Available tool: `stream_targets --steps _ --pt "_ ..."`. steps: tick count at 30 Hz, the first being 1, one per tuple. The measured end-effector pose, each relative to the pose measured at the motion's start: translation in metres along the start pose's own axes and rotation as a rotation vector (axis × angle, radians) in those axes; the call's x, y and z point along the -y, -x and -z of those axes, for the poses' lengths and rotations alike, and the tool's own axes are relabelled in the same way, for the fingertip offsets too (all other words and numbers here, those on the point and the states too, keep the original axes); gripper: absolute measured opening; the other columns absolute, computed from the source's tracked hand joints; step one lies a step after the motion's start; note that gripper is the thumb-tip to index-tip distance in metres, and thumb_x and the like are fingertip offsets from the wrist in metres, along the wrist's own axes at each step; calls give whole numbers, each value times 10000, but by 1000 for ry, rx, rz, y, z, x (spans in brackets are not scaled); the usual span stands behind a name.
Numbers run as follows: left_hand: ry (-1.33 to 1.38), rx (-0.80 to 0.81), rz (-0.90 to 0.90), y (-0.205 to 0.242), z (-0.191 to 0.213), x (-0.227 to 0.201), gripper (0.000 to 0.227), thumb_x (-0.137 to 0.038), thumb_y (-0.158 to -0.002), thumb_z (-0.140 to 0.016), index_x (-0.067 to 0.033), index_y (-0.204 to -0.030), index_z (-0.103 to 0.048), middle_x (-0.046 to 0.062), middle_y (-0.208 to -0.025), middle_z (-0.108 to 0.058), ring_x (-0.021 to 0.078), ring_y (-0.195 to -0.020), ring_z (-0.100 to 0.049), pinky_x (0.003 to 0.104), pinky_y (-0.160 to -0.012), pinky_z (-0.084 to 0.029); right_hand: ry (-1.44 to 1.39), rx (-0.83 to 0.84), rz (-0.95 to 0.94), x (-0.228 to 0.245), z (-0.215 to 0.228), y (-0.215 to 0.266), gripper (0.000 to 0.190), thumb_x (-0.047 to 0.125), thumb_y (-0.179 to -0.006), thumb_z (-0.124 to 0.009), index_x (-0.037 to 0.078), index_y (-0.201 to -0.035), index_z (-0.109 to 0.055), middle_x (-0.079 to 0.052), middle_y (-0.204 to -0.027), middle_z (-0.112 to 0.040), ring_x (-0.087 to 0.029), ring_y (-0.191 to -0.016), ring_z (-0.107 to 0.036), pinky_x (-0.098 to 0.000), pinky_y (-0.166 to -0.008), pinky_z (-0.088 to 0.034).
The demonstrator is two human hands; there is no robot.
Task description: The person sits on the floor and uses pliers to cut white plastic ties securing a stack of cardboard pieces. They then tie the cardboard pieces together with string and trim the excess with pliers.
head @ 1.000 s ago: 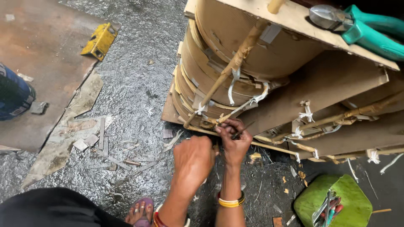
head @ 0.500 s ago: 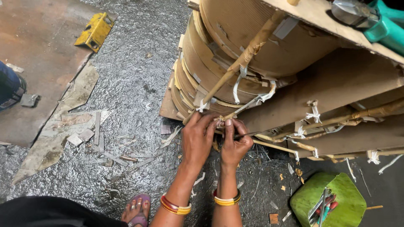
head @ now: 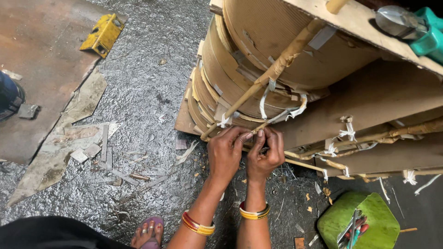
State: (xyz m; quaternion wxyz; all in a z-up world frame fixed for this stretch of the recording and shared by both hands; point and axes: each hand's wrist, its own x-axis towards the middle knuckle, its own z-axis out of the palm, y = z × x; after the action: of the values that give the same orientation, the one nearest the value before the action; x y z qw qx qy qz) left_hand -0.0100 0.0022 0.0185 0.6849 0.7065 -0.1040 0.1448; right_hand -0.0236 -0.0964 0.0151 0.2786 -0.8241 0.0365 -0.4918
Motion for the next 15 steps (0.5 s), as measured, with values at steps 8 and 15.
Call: stream_targets --steps 8,15 --pt "-1 28 52 0 6 10 230 -26 -865 -732 -53 -1093 -738 117 -930 -750 257 -752 -759 344 -660 -580 -142 -48 -160 -10 -7 6 106 33 -1026 -671 -63 -981 -677 -79 -899 -662 -163 -801 -599 -302 -732 -492" --pt "-117 -115 -44 10 3 13 173 10 -888 -724 -39 -1050 -759 132 -929 -741 278 -847 -737 358 -734 -578 -426 -16 -379 -14 -10 19 134 58 -1036 -660 -48 -954 -669 -7 -880 -621 -62 -764 -533 -214 -672 -449"
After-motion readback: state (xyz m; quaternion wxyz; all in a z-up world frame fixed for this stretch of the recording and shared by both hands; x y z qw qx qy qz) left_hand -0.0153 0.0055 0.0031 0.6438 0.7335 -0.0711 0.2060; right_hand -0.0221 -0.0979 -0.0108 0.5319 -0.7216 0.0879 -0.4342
